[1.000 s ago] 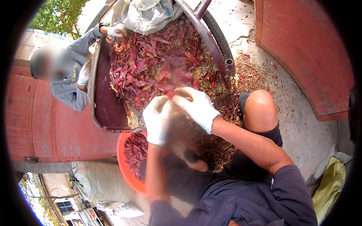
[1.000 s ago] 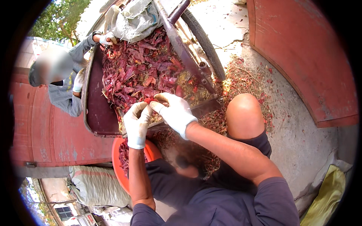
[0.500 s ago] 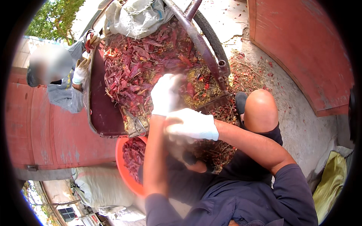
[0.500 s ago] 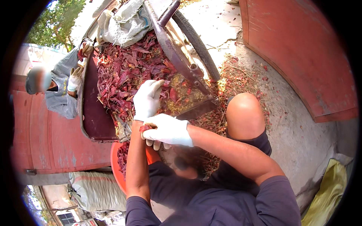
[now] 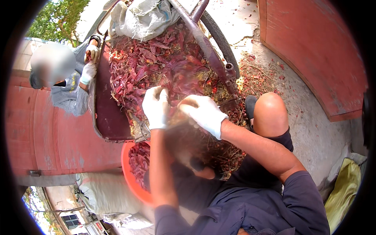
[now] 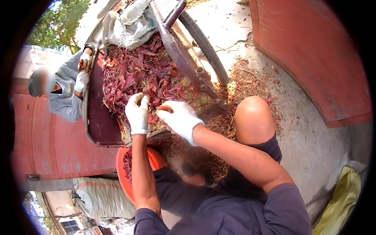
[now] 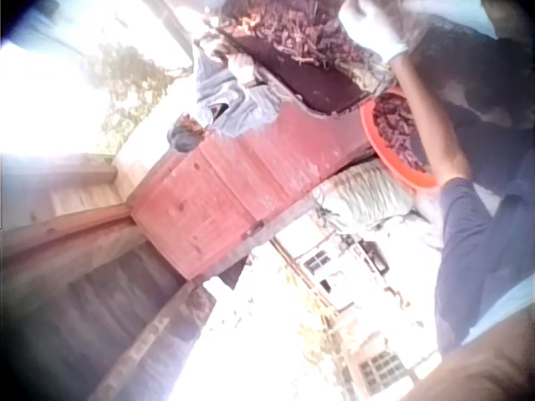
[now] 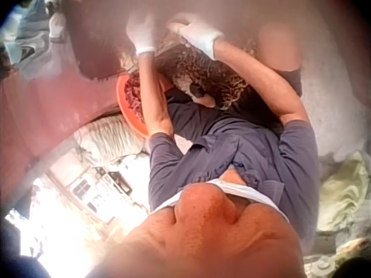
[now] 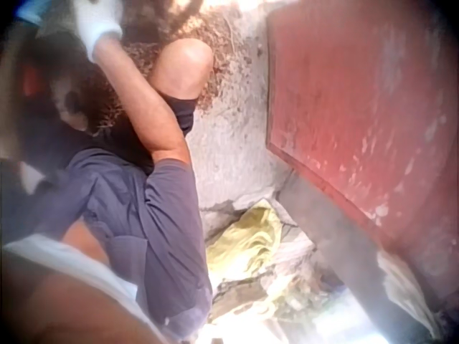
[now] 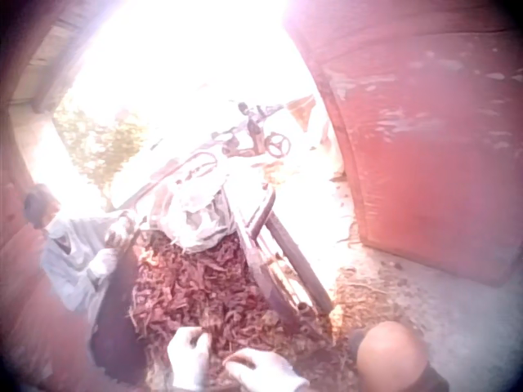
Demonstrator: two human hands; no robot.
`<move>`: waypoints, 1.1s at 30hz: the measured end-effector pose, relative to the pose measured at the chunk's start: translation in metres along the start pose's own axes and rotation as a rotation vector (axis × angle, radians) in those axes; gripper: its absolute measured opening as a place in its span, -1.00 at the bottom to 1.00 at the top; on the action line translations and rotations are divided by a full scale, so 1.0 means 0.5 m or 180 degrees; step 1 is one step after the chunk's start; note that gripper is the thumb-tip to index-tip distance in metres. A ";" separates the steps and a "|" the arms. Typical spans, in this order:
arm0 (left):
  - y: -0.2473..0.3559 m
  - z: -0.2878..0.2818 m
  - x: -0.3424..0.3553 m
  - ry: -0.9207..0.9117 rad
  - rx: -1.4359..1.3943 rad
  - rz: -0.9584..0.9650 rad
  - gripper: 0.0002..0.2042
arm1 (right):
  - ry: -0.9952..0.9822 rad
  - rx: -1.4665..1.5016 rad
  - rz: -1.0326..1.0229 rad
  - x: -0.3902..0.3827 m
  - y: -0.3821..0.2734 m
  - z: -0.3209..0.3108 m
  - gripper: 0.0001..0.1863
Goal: The person removes stems from dried red chilies by hand and places the de-stemmed chilies into a red bowl. A second person works alongside at a large metal tray filled with chilies.
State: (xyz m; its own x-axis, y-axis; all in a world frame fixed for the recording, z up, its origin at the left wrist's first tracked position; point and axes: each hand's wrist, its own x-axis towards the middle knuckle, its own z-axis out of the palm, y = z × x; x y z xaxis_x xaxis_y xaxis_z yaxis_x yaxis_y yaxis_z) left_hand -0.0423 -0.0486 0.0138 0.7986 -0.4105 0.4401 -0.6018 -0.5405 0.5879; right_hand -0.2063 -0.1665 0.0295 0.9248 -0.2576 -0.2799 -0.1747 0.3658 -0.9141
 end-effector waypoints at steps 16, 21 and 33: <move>0.144 -0.102 -0.221 0.0077 -0.1281 -0.0954 -0.81 | 0.0095 -0.1934 -0.1198 0.020 0.060 0.026 -0.48; 0.091 -0.114 -0.222 -0.0107 -0.0411 -0.0085 -0.82 | -0.0285 -0.2566 -0.1507 0.009 0.080 0.037 -0.53; 0.100 -0.101 -0.236 0.0014 -0.0948 -0.0405 -0.85 | -0.0426 -0.3144 -0.1627 -0.001 0.077 0.050 -0.70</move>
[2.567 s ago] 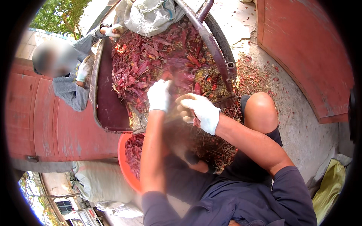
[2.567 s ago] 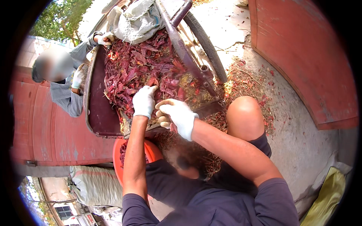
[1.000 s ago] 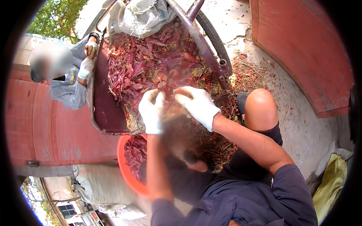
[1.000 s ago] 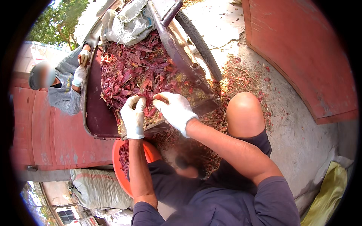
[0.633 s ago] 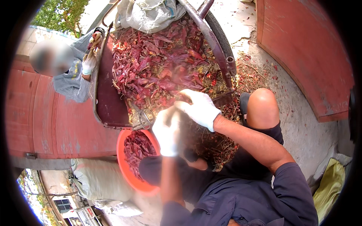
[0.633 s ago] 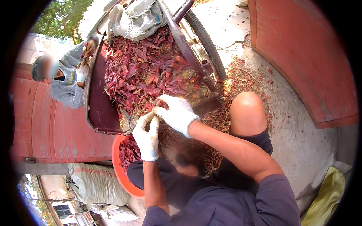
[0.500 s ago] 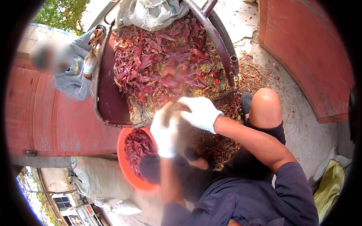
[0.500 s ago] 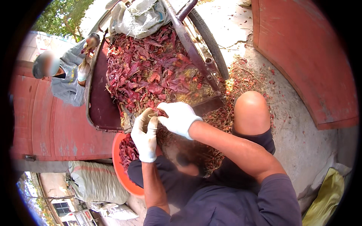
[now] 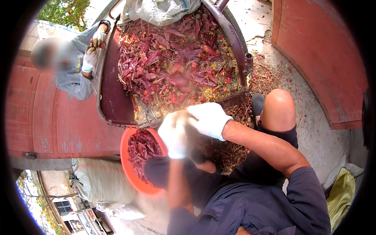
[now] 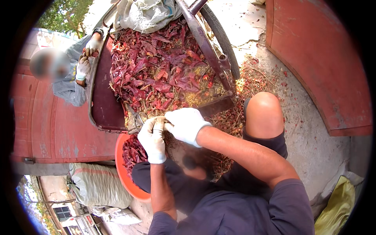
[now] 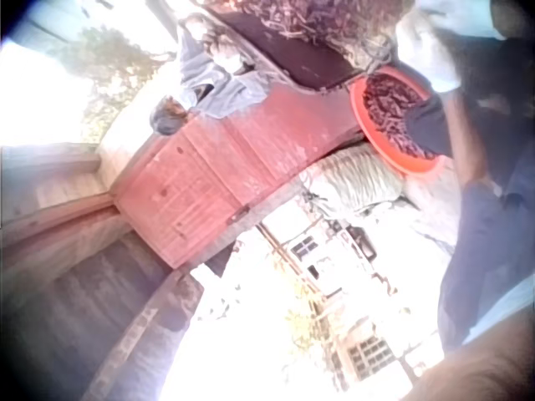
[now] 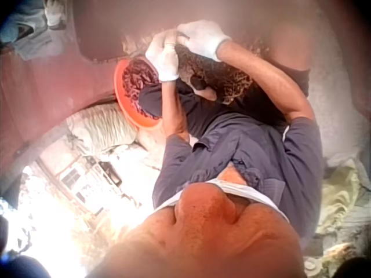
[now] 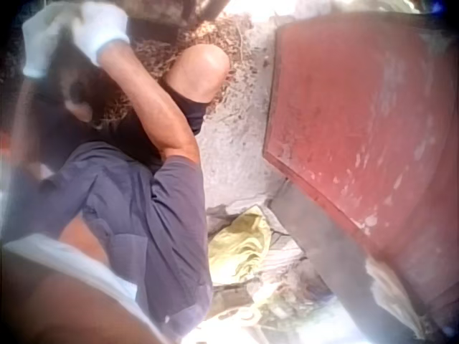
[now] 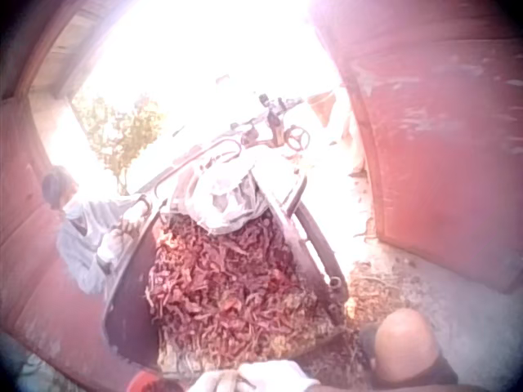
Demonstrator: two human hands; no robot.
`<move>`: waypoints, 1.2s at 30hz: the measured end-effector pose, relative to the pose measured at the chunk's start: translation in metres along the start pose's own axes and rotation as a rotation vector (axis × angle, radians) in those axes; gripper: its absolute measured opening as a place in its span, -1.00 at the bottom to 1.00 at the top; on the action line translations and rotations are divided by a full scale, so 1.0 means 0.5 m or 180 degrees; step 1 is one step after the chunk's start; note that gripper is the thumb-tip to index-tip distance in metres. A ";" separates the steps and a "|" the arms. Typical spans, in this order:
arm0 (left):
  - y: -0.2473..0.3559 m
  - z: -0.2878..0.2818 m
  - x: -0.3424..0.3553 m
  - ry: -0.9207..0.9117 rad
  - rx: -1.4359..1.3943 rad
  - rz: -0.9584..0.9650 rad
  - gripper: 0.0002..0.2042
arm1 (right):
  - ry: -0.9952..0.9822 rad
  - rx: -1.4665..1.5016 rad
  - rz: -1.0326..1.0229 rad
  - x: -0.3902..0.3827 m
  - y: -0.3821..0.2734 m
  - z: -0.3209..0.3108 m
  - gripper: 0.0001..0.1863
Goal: The person removes stems from dried red chilies by hand and places the de-stemmed chilies into a red bowl. A second person works alongside at a large metal tray filled with chilies.
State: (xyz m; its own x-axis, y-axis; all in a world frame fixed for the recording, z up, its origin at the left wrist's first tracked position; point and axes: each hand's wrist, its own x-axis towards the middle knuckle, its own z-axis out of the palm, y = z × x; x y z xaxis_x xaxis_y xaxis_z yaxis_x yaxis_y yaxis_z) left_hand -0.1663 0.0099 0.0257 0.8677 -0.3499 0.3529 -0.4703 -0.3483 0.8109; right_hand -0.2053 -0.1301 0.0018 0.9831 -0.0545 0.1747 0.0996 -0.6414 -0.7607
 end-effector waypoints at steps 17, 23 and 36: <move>-0.026 0.002 -0.035 0.0206 -0.0132 -0.0114 -0.88 | -0.1117 0.0836 0.0469 0.000 0.009 -0.017 -0.60; -0.044 -0.014 -0.023 0.0343 -0.3068 -0.1582 -0.83 | -0.0576 0.0150 -0.0596 -0.018 0.001 0.011 -0.68; -0.171 -0.009 0.125 -0.0133 0.0916 -0.0319 -0.71 | -0.1040 0.1506 0.0020 -0.015 -0.026 -0.030 -0.69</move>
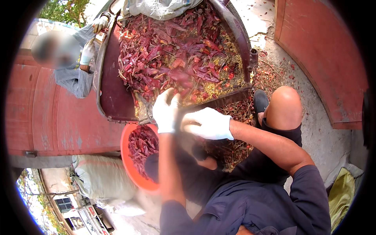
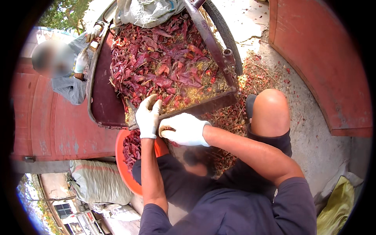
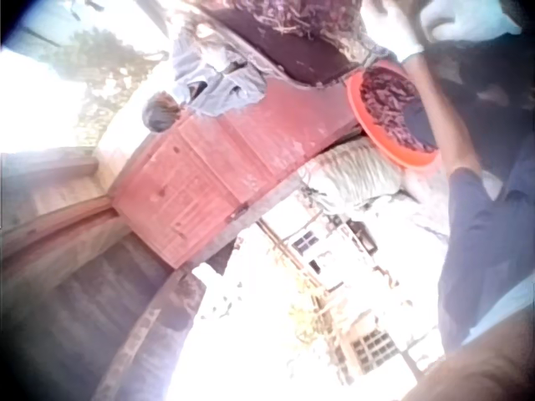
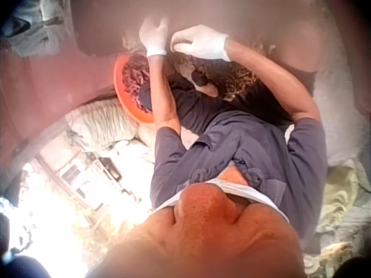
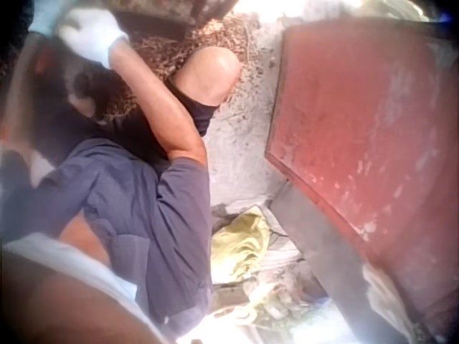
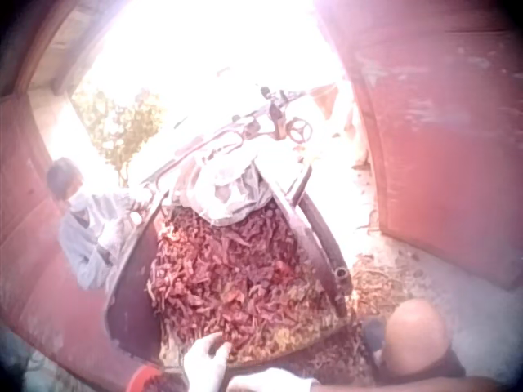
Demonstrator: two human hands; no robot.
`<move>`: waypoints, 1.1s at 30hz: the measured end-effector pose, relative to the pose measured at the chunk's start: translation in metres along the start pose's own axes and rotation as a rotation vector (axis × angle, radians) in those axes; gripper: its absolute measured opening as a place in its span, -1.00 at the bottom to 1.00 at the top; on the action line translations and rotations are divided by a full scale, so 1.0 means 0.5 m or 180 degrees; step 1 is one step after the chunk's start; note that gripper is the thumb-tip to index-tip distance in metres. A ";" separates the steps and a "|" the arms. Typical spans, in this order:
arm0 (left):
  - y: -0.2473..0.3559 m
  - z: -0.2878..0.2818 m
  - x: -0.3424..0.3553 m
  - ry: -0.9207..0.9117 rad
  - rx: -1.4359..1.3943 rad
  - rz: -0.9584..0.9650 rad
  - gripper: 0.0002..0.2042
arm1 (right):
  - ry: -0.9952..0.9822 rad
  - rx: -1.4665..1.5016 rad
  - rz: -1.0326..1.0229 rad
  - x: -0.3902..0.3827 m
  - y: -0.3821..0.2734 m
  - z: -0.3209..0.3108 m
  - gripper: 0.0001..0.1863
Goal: The person removes stems from dried red chilies by hand and places the de-stemmed chilies into a red bowl. A second person works alongside at a large metal tray filled with chilies.
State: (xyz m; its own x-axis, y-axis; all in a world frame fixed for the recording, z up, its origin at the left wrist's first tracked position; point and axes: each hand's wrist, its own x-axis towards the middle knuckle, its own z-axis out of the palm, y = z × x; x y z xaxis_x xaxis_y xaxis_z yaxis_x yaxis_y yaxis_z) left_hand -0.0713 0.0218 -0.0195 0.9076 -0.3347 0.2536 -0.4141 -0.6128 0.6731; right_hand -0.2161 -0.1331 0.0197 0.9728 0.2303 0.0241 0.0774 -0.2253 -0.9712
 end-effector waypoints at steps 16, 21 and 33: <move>0.073 -0.077 -0.052 0.0080 -0.1603 -0.0679 -0.80 | 0.1505 0.0268 0.0572 0.030 0.020 0.003 -0.63; 0.131 -0.080 -0.114 -0.0066 -0.1571 -0.0724 -0.82 | 0.1579 -0.0352 0.0094 0.031 0.030 0.034 -0.56; 0.108 -0.079 -0.156 -0.0262 -0.1750 -0.0854 -0.82 | 0.0863 -0.0453 -0.0181 0.027 0.026 0.030 -0.75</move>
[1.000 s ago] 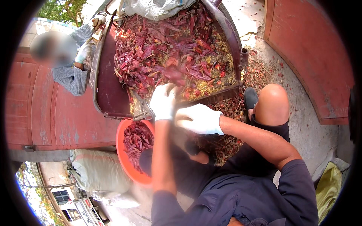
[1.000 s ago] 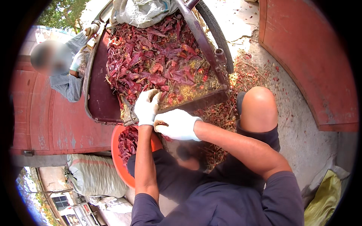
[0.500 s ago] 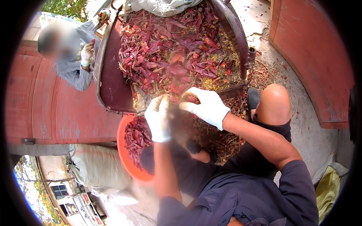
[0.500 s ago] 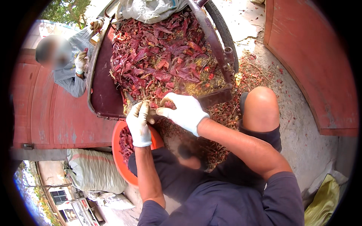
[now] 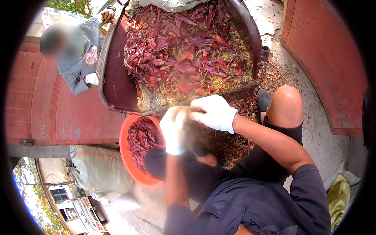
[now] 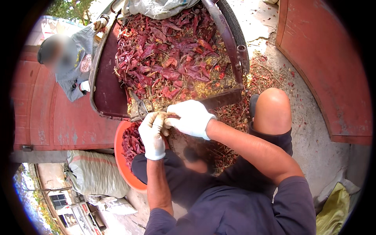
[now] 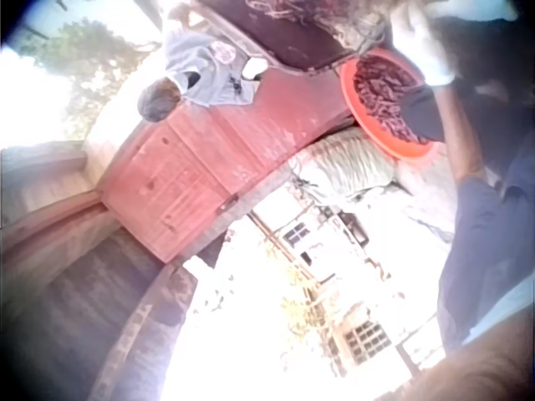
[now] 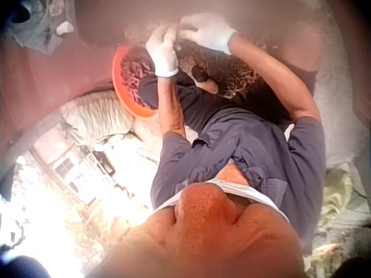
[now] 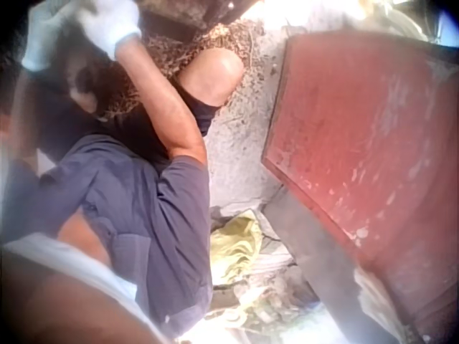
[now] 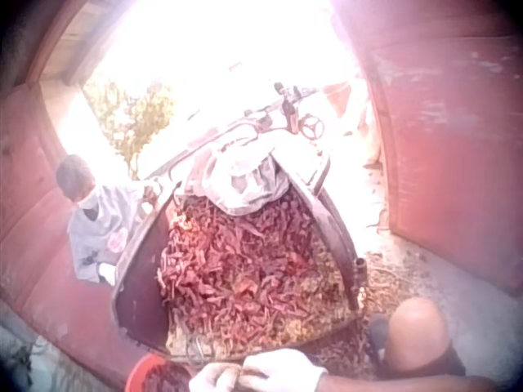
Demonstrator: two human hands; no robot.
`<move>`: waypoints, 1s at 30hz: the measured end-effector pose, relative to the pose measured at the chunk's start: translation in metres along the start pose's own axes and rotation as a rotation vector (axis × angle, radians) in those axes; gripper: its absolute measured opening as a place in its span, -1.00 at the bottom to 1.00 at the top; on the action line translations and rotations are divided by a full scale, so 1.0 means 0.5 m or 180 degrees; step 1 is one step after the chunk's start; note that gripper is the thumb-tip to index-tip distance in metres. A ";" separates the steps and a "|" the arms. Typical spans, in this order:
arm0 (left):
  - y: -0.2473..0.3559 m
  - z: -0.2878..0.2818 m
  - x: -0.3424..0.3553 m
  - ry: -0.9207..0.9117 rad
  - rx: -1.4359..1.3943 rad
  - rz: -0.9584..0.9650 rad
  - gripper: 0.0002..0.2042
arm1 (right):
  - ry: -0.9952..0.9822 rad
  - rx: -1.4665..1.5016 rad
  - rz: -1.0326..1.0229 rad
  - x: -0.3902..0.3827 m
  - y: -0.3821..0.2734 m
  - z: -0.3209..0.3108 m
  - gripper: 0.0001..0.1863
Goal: The person removes stems from dried red chilies by hand and places the de-stemmed chilies into a red bowl. A second person works alongside at a large metal tray filled with chilies.
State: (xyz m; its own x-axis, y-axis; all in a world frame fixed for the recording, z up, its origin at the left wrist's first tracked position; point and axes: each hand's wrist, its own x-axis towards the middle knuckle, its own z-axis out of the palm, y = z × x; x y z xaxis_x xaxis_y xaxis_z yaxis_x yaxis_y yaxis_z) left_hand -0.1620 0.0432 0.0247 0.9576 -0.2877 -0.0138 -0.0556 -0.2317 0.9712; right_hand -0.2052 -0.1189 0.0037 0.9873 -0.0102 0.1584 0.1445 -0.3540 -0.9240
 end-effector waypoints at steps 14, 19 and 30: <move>-0.039 -0.078 0.085 0.0739 0.0302 -0.0036 -0.75 | -0.1843 0.0650 0.0859 -0.042 -0.035 0.004 -0.65; -0.070 -0.028 0.132 0.0484 0.2317 0.1279 -0.82 | -0.1417 0.1013 0.0760 -0.031 -0.034 -0.010 -0.69; -0.105 0.016 0.205 0.0429 0.3175 0.1464 -0.84 | -0.0973 0.1356 0.1019 -0.020 -0.011 -0.007 -0.68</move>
State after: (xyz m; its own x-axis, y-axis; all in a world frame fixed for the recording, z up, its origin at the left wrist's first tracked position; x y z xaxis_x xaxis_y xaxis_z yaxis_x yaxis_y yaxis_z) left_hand -0.0631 0.0186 -0.0295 0.8066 -0.4493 0.3841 -0.5590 -0.7911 0.2485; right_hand -0.2160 -0.1200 0.0084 0.9510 0.2368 -0.1987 -0.2110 0.0277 -0.9771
